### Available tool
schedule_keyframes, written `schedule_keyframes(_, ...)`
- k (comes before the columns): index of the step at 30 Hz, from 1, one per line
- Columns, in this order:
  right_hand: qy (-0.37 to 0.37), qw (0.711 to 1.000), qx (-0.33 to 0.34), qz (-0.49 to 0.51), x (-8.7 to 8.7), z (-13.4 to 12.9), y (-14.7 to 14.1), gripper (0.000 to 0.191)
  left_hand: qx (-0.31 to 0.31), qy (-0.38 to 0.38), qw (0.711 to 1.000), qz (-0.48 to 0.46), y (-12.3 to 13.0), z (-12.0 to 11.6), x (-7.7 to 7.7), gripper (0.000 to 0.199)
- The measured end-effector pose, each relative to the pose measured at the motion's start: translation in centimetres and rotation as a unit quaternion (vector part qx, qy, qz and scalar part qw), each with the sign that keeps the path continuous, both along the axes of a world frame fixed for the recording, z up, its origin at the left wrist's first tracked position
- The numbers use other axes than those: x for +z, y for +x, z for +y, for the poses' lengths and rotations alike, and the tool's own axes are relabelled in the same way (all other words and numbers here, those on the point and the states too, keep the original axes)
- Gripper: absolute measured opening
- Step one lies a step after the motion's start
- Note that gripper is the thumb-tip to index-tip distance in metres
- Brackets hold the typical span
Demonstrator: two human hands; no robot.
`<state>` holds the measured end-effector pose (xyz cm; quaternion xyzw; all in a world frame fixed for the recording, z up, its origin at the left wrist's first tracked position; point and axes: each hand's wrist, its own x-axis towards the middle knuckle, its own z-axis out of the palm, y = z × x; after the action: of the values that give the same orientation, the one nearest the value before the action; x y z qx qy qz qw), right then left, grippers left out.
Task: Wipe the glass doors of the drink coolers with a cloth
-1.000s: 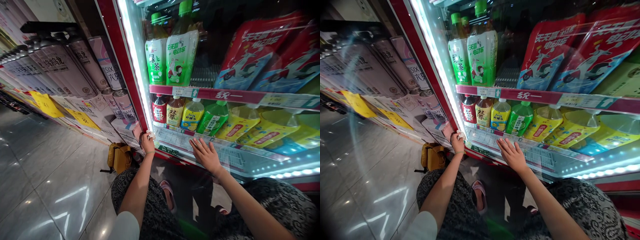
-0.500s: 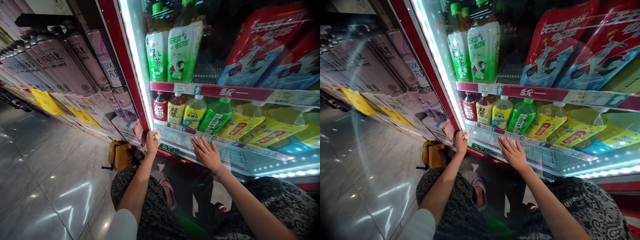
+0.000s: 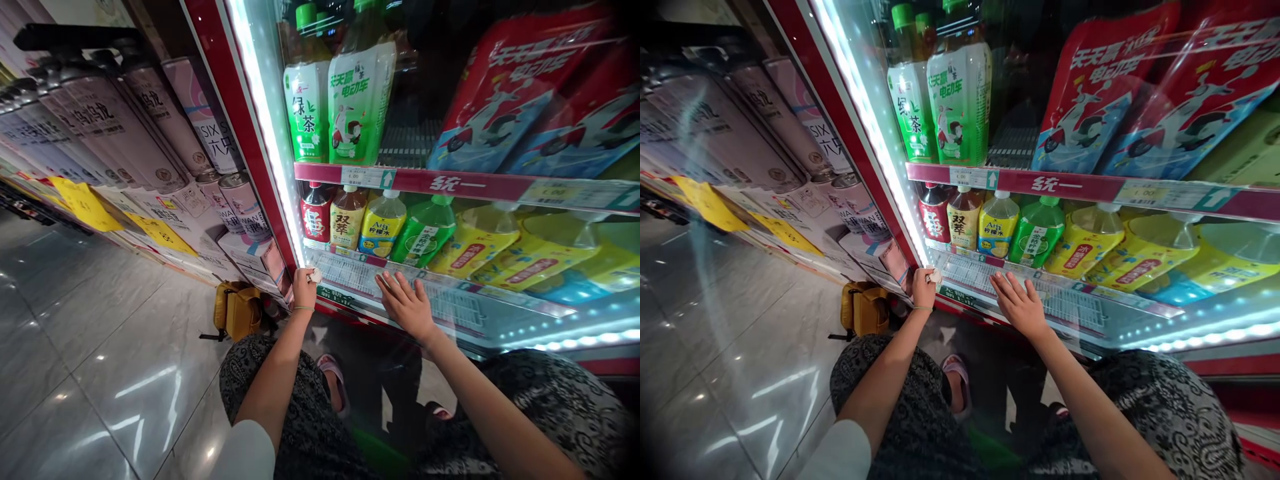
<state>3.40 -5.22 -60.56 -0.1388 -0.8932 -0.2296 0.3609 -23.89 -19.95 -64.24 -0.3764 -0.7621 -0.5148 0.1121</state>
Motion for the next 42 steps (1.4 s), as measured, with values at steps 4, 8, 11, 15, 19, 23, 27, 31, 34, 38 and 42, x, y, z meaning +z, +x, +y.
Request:
schedule_keyframes(4,0.005,1.000,0.001,-0.005,0.1,0.0,0.0,0.071,-0.037,0.000,0.999,0.012,0.5,0.5,0.6,0.030)
schedule_keyframes(8,0.014,1.000,0.000,-0.004,0.3,-0.1,0.2,0.067,-0.035,0.010,0.999,0.008,0.5,0.9,0.9,0.027)
schedule_keyframes(11,0.004,1.000,0.002,-0.014,0.6,-0.2,0.3,0.068,-0.004,0.021,1.000,-0.004,0.2,0.7,0.5,0.024)
schedule_keyframes(15,-0.014,1.000,0.009,-0.024,0.8,-0.4,0.4,0.071,0.030,0.030,0.999,-0.015,0.6,0.5,0.3,0.026)
schedule_keyframes(19,-0.025,0.999,0.008,-0.019,0.7,-0.6,0.3,0.072,-0.020,0.006,1.000,-0.005,3.0,1.4,0.6,0.028)
schedule_keyframes(23,-0.021,0.999,0.007,-0.024,0.7,-0.4,0.4,0.072,-0.069,-0.025,0.997,-0.001,4.1,2.0,0.5,0.034)
schedule_keyframes(27,-0.018,0.999,0.012,-0.034,0.8,-0.1,0.6,0.074,0.010,-0.019,0.999,-0.026,0.8,0.5,0.1,0.025)
schedule_keyframes(31,-0.011,1.000,0.013,-0.026,0.8,0.1,0.6,0.072,0.088,-0.015,0.995,-0.049,-1.8,-0.7,-0.3,0.019)
schedule_keyframes(34,-0.007,1.000,0.011,-0.021,0.4,0.1,0.4,0.070,0.066,-0.021,0.996,-0.047,-0.3,-0.1,-0.7,0.020)
schedule_keyframes(38,0.000,1.000,0.001,-0.013,0.0,0.1,0.3,0.071,0.002,-0.037,0.998,-0.045,1.9,1.0,-1.5,0.024)
schedule_keyframes(42,0.004,1.000,-0.007,-0.023,-0.2,0.3,0.4,0.072,0.063,-0.023,0.995,-0.070,-0.9,0.1,-1.6,0.020)
